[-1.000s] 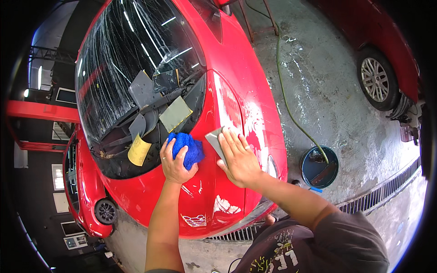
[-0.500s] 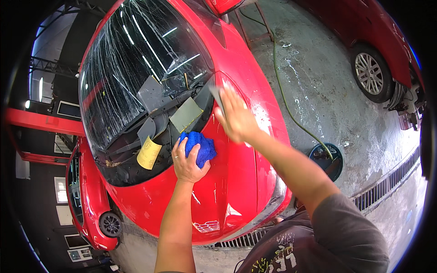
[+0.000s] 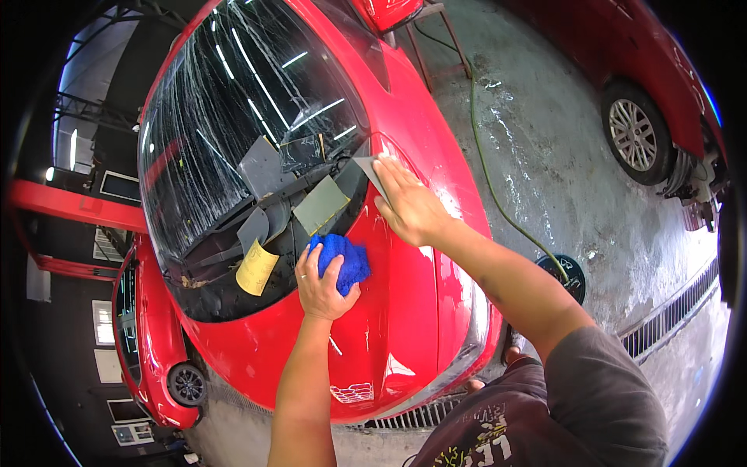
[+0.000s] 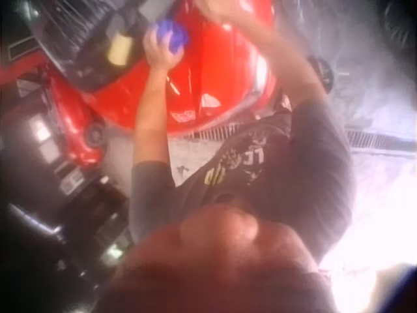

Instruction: The person scrubs the hood of a red car with a sanding block and wipes the surface with a blue cloth. They repeatedly dip the sanding block into a bucket of water and continue scrubbing and wiping different sections of the hood.

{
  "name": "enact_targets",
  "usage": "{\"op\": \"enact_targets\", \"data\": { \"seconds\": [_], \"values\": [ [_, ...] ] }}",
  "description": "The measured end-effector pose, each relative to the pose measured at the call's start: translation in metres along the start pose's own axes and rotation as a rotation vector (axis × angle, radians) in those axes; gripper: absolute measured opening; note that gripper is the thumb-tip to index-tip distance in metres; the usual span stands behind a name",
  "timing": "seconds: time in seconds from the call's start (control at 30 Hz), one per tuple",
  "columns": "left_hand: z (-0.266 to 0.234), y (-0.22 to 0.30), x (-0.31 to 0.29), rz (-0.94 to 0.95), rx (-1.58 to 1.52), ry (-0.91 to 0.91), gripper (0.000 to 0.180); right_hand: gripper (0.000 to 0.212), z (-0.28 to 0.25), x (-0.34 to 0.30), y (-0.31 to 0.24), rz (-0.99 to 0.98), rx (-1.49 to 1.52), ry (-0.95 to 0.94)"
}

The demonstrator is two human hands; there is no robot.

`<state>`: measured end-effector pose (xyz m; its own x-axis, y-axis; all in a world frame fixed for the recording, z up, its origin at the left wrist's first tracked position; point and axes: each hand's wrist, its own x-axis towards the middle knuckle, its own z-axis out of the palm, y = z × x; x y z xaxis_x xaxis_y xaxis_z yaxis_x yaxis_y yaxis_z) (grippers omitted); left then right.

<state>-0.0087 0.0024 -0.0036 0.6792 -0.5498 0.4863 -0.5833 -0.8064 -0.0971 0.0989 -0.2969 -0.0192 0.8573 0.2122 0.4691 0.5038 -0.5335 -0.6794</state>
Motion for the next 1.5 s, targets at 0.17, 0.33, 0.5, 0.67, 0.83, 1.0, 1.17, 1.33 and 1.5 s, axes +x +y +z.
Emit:
{"op": "enact_targets", "data": {
  "seconds": [0.17, 0.33, 0.5, 0.67, 0.83, 1.0, 1.17, 1.33, 1.5],
  "values": [
    [0.009, 0.001, 0.004, 0.01, -0.034, 0.005, 0.073, 0.077, -0.012, 0.01, 0.021, -0.018, -0.043, -0.019],
    [0.003, 0.001, 0.005, -0.001, -0.025, -0.004, 0.073, 0.085, -0.028, -0.015, 0.046, -0.119, -0.038, -0.123],
    [0.008, 0.0, 0.001, 0.003, -0.026, -0.018, 0.073, 0.09, -0.03, 0.014, 0.063, -0.218, 0.003, -0.169],
    [0.006, -0.001, 0.013, 0.016, -0.018, -0.017, 0.075, 0.088, -0.044, 0.021, 0.064, -0.251, -0.027, -0.174],
    [0.006, -0.004, 0.008, 0.016, -0.007, -0.021, 0.075, 0.088, -0.023, -0.049, 0.042, 0.026, -0.001, -0.234],
    [0.002, -0.003, 0.003, 0.01, 0.004, -0.031, 0.077, 0.088, -0.011, -0.148, -0.03, 0.212, -0.105, -0.357],
    [0.007, -0.003, 0.012, 0.059, -0.013, -0.013, 0.074, 0.085, -0.001, -0.108, -0.011, 0.284, 0.015, -0.147],
    [0.001, -0.001, 0.006, 0.052, -0.002, -0.001, 0.072, 0.089, 0.008, -0.165, -0.05, 0.353, 0.059, -0.222],
    [0.005, 0.001, 0.011, 0.057, 0.009, 0.014, 0.072, 0.088, 0.007, -0.123, -0.033, 0.418, 0.09, -0.11]
  ]
}}
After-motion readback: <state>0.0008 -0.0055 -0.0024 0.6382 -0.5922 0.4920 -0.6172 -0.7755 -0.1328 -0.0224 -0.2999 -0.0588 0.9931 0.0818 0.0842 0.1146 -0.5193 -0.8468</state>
